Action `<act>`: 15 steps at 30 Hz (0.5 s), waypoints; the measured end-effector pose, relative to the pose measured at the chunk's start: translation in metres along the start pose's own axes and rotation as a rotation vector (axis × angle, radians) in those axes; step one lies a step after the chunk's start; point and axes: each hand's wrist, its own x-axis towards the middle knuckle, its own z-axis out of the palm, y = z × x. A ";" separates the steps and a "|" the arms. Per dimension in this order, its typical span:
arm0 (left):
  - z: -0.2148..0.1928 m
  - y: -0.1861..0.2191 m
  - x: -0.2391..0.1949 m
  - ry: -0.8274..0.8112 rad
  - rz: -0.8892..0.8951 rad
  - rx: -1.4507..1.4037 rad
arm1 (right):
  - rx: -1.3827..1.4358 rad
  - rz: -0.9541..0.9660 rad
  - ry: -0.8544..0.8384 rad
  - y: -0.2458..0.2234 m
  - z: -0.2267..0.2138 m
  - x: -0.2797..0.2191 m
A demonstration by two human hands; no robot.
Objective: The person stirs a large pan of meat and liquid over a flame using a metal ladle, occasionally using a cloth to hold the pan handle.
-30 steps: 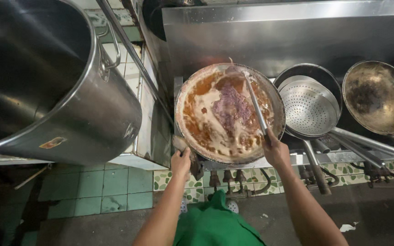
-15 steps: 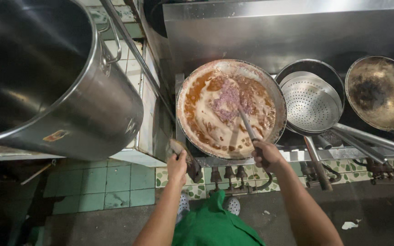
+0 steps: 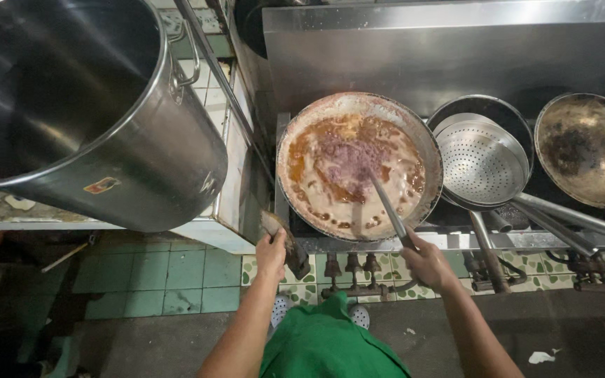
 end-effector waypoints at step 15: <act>-0.012 -0.003 -0.016 0.066 0.100 0.175 | -0.201 -0.320 0.287 0.011 -0.004 0.027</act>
